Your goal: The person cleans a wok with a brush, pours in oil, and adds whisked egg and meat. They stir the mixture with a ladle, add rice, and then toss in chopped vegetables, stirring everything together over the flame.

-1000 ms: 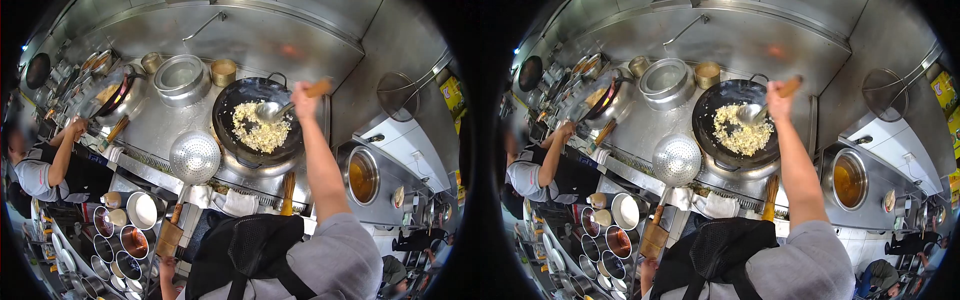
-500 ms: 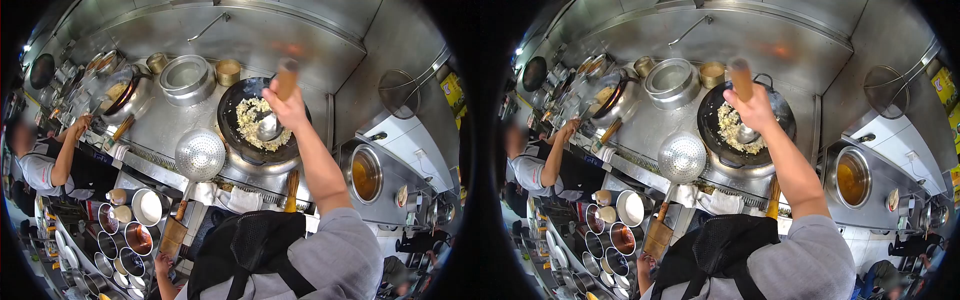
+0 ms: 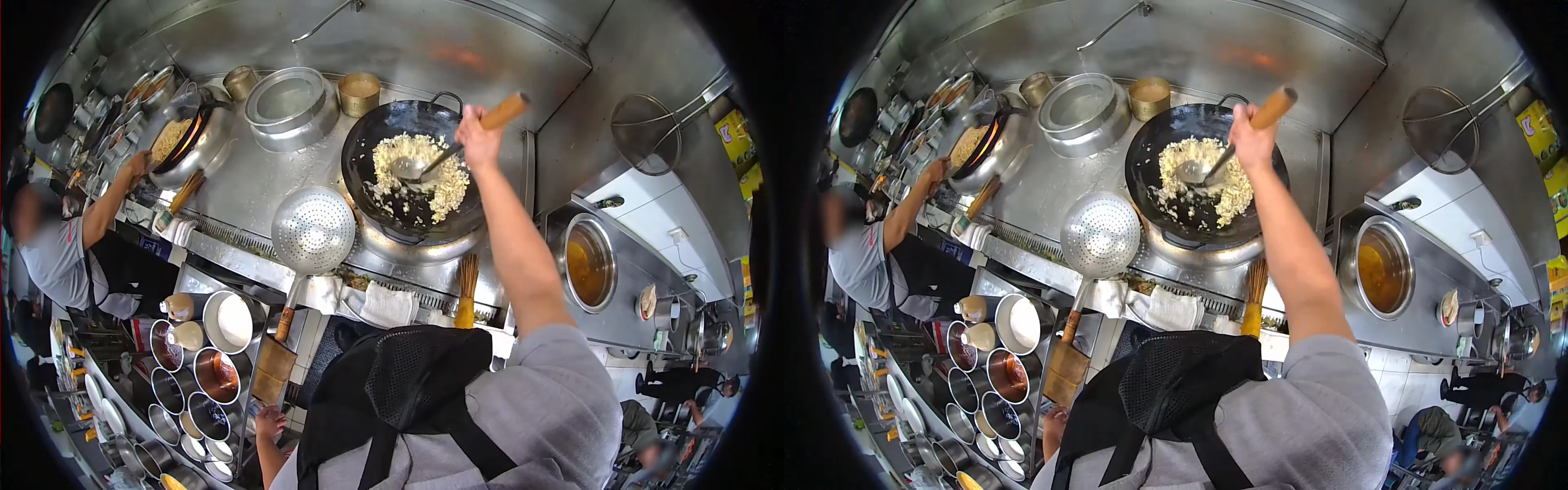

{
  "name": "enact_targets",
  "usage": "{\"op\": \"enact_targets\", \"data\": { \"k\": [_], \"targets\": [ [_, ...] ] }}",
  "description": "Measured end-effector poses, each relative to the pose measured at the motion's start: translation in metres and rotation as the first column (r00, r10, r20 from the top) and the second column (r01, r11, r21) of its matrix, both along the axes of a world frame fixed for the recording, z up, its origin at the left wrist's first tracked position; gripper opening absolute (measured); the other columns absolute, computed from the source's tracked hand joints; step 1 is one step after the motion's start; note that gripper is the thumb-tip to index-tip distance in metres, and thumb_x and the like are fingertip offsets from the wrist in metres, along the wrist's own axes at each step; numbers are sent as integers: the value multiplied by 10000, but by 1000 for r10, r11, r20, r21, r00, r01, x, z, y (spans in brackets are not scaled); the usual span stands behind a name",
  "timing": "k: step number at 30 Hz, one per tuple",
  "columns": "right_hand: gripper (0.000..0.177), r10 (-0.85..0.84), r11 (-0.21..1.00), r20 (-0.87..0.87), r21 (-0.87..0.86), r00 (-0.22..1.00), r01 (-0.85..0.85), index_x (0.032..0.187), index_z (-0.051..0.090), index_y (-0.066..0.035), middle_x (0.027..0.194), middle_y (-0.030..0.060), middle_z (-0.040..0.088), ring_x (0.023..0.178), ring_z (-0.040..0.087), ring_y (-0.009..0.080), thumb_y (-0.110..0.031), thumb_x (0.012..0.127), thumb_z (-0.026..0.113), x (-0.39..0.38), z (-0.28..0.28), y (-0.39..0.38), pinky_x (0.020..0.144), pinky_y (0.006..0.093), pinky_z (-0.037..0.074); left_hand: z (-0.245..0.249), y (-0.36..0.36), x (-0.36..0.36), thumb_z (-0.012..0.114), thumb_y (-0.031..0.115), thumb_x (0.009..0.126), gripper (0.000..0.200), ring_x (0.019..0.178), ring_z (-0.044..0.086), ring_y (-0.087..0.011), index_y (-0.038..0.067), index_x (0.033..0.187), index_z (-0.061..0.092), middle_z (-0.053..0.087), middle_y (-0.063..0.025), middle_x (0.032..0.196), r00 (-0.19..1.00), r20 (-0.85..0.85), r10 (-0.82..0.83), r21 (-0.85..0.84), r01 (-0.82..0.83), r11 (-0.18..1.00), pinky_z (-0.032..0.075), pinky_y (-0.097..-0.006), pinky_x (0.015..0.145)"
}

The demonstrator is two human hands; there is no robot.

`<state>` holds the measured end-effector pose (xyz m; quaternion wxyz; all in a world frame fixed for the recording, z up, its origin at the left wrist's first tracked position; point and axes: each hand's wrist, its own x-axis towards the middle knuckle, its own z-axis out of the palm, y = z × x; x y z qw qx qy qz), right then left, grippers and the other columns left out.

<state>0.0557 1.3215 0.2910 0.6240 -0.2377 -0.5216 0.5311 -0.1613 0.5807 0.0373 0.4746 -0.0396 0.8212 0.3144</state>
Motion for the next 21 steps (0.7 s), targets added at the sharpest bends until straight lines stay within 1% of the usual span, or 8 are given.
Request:
{"op": "enact_targets", "data": {
  "k": [3,6,8,11,13,16,17,21],
  "targets": [
    [306,-19,998,68,-65,998,23,698,431,-100,533,-35,432,413,402,69,-187,895,648,19,64,-9,388,240,327,-15,-11,-9,466,120,925,258,630,636,-168,146,1177,512,655,-70,868,963,41,268,-31,-267,963,429,-309,516],
    [226,-196,978,222,-29,955,207,795,466,-96,549,-27,397,407,351,76,-176,892,654,22,51,-45,382,254,296,-30,-31,-7,458,152,931,237,604,633,-172,149,1164,501,652,-77,858,956,33,293,75,-294,953,417,-297,483],
    [217,83,994,49,65,995,-86,841,471,-83,548,-25,414,409,377,85,-175,884,662,21,-21,-4,378,259,312,-19,-21,-3,416,158,932,231,582,630,-177,153,1149,495,650,-79,831,985,9,171,8,-171,985,404,-286,455],
    [207,-28,999,-40,-27,999,27,836,478,-76,537,-29,402,404,354,77,-183,896,645,27,25,4,378,252,304,24,8,10,343,117,914,279,623,648,-190,164,1146,488,653,-73,799,999,47,-21,-100,26,995,427,-315,508],
    [234,-178,984,-20,-15,984,177,840,491,-49,543,-45,415,402,364,56,-216,904,641,48,67,-13,375,228,307,12,-1,11,344,110,910,282,628,649,-194,167,1146,488,654,-74,802,998,9,65,-27,-65,998,427,-321,517],
    [232,-309,951,105,9,945,310,845,483,-54,540,-42,415,400,369,64,-217,907,636,47,26,-5,373,232,308,16,-1,14,354,88,899,283,601,636,-195,170,1132,492,654,-82,808,986,-40,161,1,-161,987,422,-333,520],
    [239,-130,991,46,6,990,130,823,475,-64,535,-43,417,399,373,70,-223,911,630,45,-3,20,370,226,304,18,2,13,359,79,897,284,587,630,-188,164,1131,496,655,-84,807,986,17,165,-59,-164,985,416,-321,502],
    [248,-121,993,-61,-18,991,120,785,480,-77,538,-39,423,413,374,52,-231,912,627,42,70,23,369,212,286,-3,-23,0,367,64,897,294,574,633,-182,150,1145,500,658,-93,811,976,81,201,32,-204,978,401,-276,446]
  ]
}}
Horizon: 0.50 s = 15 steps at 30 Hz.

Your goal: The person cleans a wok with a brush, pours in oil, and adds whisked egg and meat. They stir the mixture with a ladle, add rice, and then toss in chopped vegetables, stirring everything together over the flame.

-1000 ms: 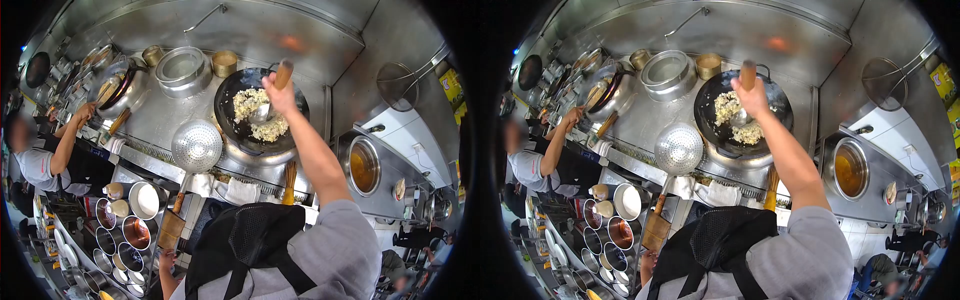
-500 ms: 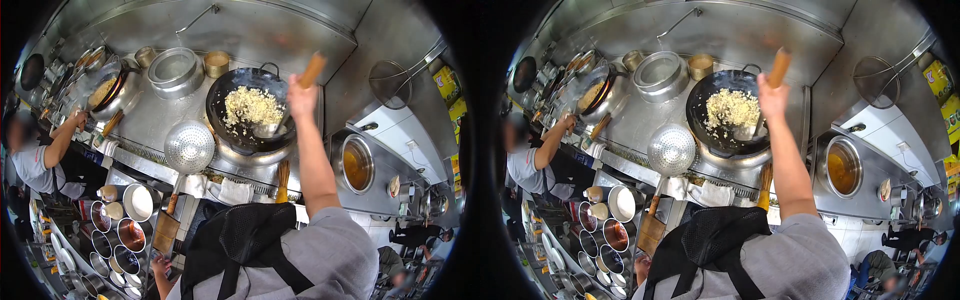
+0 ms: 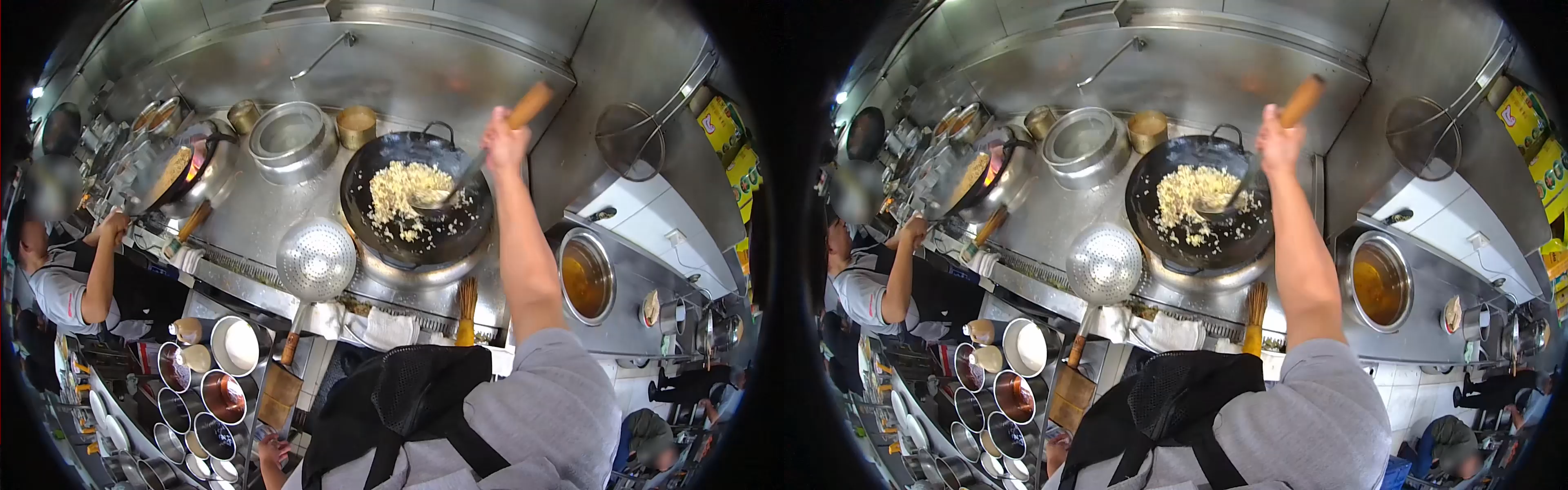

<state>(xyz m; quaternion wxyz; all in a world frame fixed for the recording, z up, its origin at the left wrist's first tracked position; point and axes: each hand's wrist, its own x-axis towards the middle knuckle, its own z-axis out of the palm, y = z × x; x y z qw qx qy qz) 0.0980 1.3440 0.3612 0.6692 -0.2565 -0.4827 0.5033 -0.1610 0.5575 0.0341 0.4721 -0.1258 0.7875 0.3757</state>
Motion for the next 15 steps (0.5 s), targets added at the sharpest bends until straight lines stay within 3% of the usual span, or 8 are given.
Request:
{"op": "enact_targets", "data": {
  "k": [3,5,6,7,9,11,13,15],
  "targets": [
    [213,-131,987,-144,73,981,143,786,496,-73,528,-33,423,406,372,52,-187,910,626,14,-8,-1,362,221,293,-2,-5,2,367,59,900,305,583,640,-185,144,1163,497,660,-98,808,973,-80,217,32,-215,976,395,-257,420],
    [220,-145,989,-29,-4,989,145,769,479,-74,526,-24,431,399,370,56,-165,911,620,-14,-68,15,356,234,295,-4,-8,1,360,56,901,316,573,638,-191,145,1176,490,663,-108,845,979,-76,187,-5,-188,982,406,-261,420],
    [260,-4,994,-26,-112,1000,1,743,448,-77,524,-14,434,389,366,67,-176,914,617,-25,-48,14,353,244,296,-6,-6,2,360,61,901,319,585,641,-192,147,1181,486,662,-110,867,994,-31,103,-53,-104,993,418,-276,437],
    [260,4,994,-29,-110,1000,-7,743,448,-77,524,-14,434,389,366,67,-176,914,617,-34,-31,9,353,244,296,-5,-8,3,360,65,901,321,596,645,-194,150,1186,481,661,-113,889,1000,16,22,-105,-20,994,430,-290,455],
    [282,99,992,154,-88,983,-86,728,428,-85,522,-15,431,378,358,75,-185,917,611,-39,10,-8,353,240,294,-8,-10,2,356,72,894,330,636,653,-202,154,1192,474,658,-114,923,996,-38,-83,-64,81,995,456,-331,517],
    [300,152,988,161,-6,975,-153,706,423,-100,523,-24,427,394,373,78,-199,916,613,-38,7,-31,366,241,306,-15,-10,2,362,45,871,354,635,653,-205,147,1191,474,660,-116,917,993,-20,120,-7,-120,993,439,-341,509],
    [301,157,974,11,166,988,-157,690,438,-104,531,-32,439,423,407,77,-199,912,617,-52,-43,-33,398,238,338,-19,-15,12,364,31,860,366,635,652,-206,143,1190,474,661,-118,914,972,1,233,11,-233,972,430,-347,506],
    [283,170,984,130,26,977,-175,690,507,-74,532,-28,470,459,447,75,-219,897,635,-70,-82,-11,440,238,361,16,18,15,382,18,848,373,629,651,-205,129,1191,476,667,-118,900,975,-51,-214,-168,203,965,420,-342,486]
  ]
}}
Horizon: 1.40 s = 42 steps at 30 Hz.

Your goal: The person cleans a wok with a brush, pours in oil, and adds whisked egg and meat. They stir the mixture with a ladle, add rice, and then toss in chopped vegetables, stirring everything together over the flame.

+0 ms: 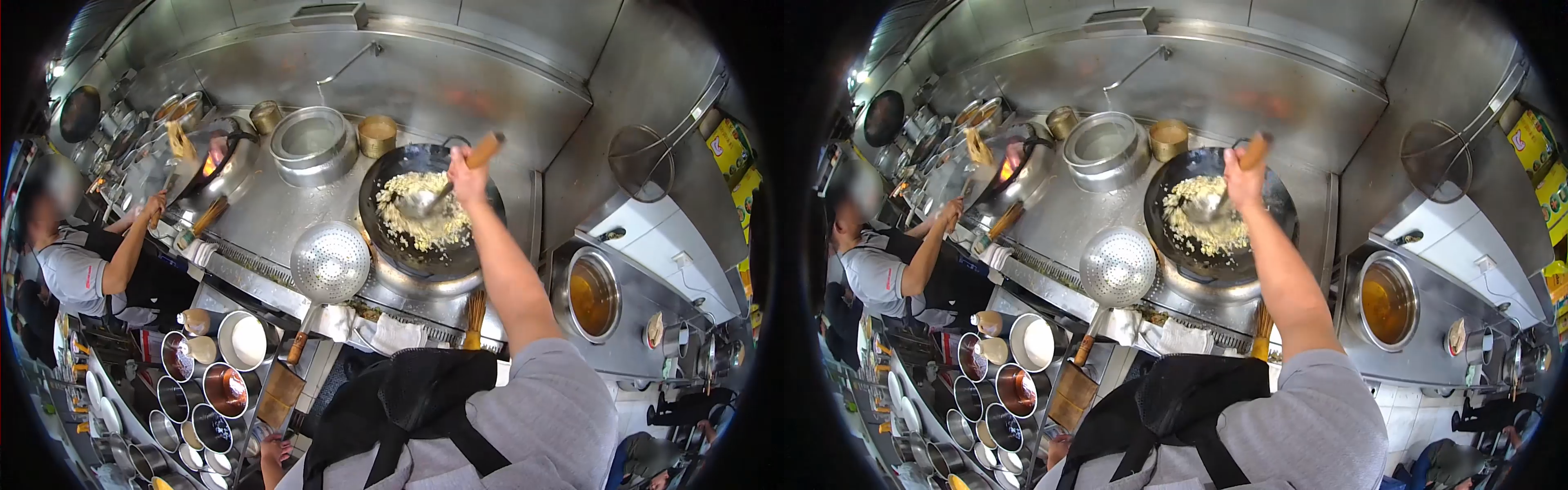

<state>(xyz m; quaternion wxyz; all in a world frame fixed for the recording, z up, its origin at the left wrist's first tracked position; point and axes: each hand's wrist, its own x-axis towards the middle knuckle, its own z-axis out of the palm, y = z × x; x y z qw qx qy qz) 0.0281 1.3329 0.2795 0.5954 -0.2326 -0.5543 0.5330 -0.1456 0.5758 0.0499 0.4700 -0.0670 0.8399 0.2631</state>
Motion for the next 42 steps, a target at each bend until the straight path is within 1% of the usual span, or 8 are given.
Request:
{"op": "enact_targets", "data": {
  "k": [2,6,10,16,23,29,33,42],
  "targets": [
    [317,-163,985,321,110,933,134,647,506,-84,517,-45,448,450,413,65,-231,891,644,1,50,15,421,251,327,-15,-5,-11,400,-3,838,331,623,651,-204,90,1129,529,673,-116,889,999,-8,-49,36,49,998,422,-311,476],
    [301,-168,969,-48,176,985,174,657,492,-99,515,-62,420,410,374,53,-200,884,662,41,82,7,378,242,285,-57,25,-42,443,-31,823,243,627,637,-158,-4,995,613,672,-97,867,968,48,246,611,-223,759,427,-259,471],
    [275,-230,970,-122,47,966,237,702,492,-85,528,-55,427,405,374,54,-191,883,670,13,28,31,374,233,290,-7,112,-43,451,-66,806,236,660,630,-159,-48,970,619,659,-121,853,966,-241,-94,477,203,855,459,-252,534],
    [215,171,975,-306,188,936,-117,768,457,-97,568,-33,391,470,371,64,-138,928,594,18,31,-1,435,224,304,-25,128,-58,443,-65,818,279,702,637,-162,-56,1037,616,659,-114,846,998,21,54,498,-57,866,489,-257,585],
    [253,253,958,193,87,948,-273,746,405,-146,658,-78,349,555,327,23,-157,947,559,20,-28,-38,490,200,254,-94,-13,-18,441,61,849,309,568,652,-165,84,1094,629,666,-36,754,927,261,270,122,-309,943,421,-296,372],
    [95,268,875,335,309,903,-374,851,474,-92,831,-11,457,794,444,99,-50,906,540,55,-81,-18,738,230,368,-21,-64,148,504,64,792,321,641,643,-157,77,1059,682,682,-64,835,972,-136,189,87,-179,980,515,-311,539],
    [204,162,957,90,227,983,-178,791,444,-45,714,26,422,682,415,129,-138,955,522,43,-73,-42,617,272,354,51,-93,235,487,30,779,303,638,627,-158,35,1006,687,677,-79,821,802,-158,577,121,-564,817,508,-303,572],
    [389,-362,700,507,702,782,-131,699,443,0,608,113,418,584,418,261,-268,951,570,0,-78,-65,585,396,381,63,-239,302,489,-9,773,299,643,623,-166,-9,1027,648,667,-109,789,236,-516,824,385,-795,469,513,-304,613]
  ]
}}
